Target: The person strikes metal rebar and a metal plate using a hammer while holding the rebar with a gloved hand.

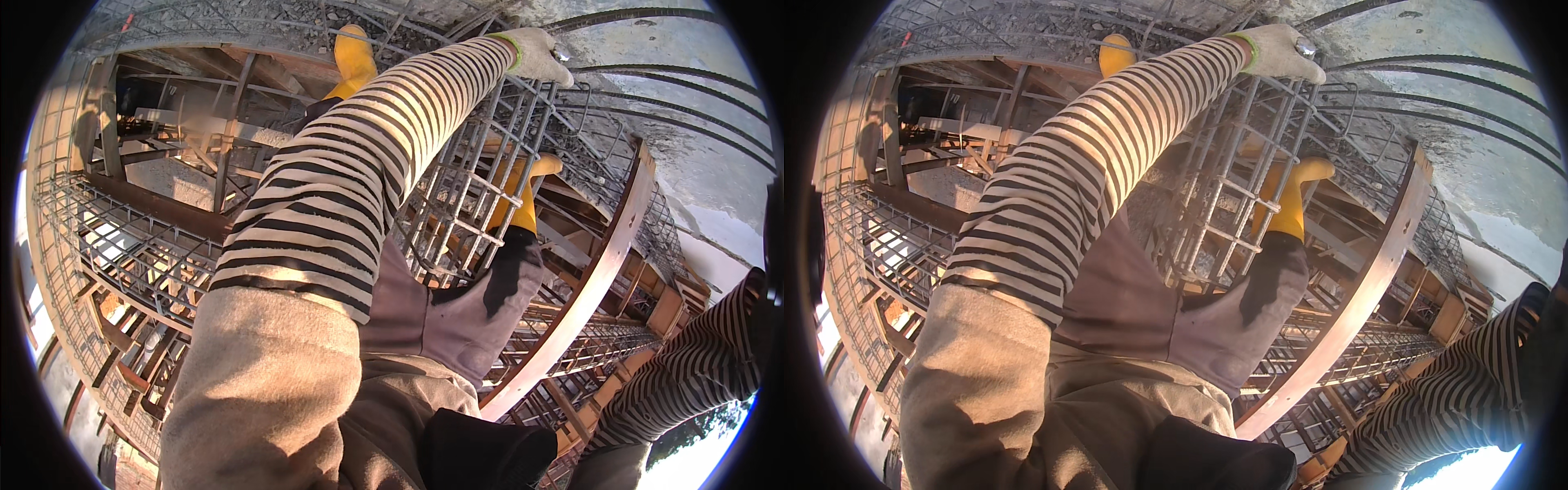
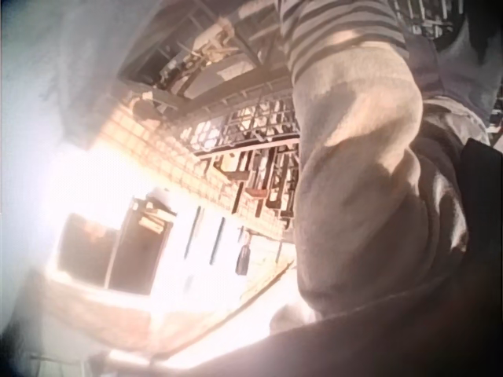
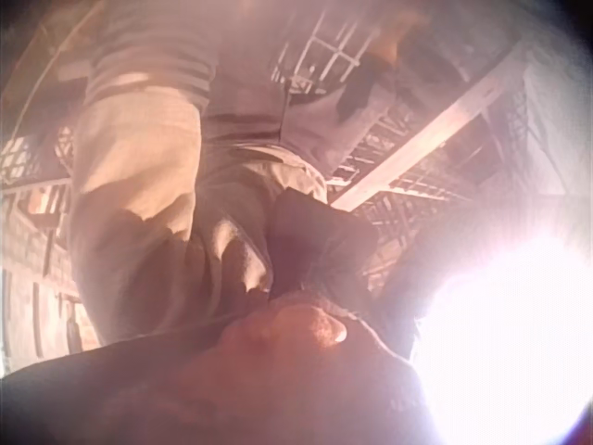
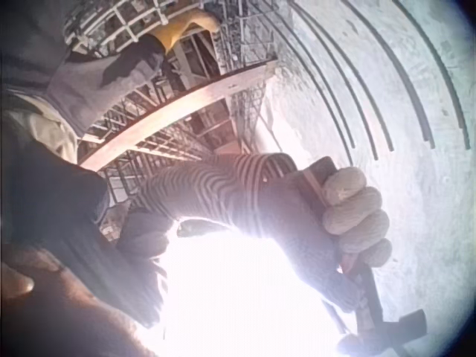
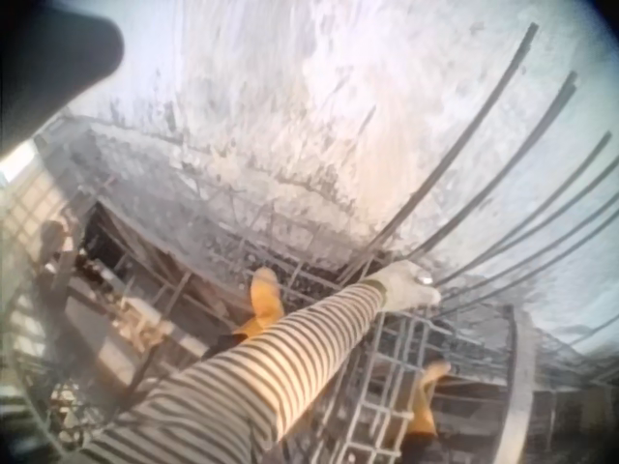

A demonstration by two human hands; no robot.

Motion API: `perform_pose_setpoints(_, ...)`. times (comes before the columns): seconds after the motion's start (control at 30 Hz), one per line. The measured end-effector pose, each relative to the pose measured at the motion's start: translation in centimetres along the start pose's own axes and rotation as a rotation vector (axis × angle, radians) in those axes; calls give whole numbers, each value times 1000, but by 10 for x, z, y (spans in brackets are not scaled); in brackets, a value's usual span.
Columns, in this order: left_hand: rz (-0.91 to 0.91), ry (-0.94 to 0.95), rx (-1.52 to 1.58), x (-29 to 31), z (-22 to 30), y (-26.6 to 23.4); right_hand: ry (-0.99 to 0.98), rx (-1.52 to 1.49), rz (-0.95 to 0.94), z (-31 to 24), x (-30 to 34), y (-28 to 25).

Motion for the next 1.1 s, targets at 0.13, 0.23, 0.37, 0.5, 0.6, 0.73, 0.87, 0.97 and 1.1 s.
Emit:
perform_pose_setpoints(0.13,34,0,-62,3,-16,-11,303,134,378,135,80,8)
perform_pose_setpoints(0.23,57,74,-80,-22,-29,-2,957,193,364,165,95,14)
perform_pose_setpoints(0.37,51,-21,-109,-12,-25,-8,828,35,432,75,67,28)
perform_pose_setpoints(0.5,106,5,-98,-11,-18,1,384,-22,215,37,37,-3)
perform_pose_setpoints(0.6,115,14,-109,-6,-17,1,137,-202,-32,55,5,-24)
perform_pose_setpoints(0.73,56,-5,-96,-5,-23,-6,674,257,321,163,92,9)
perform_pose_setpoints(0.87,167,149,4,-4,-25,-2,961,29,368,159,135,5)
perform_pose_setpoints(0.97,190,72,204,27,7,-5,943,103,458,130,199,3)
perform_pose_setpoints(1.1,252,156,933,10,-7,18,1036,154,492,126,302,-6)
Point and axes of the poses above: each hand's wrist, its own x-axis away from the middle knuckle, its own y-axis out of the palm, z = x × y, the point moved 4 cm from there along -x, towards the middle knuckle, and after that the axes turned 13 degrees about -y, right-handed, at the moved point
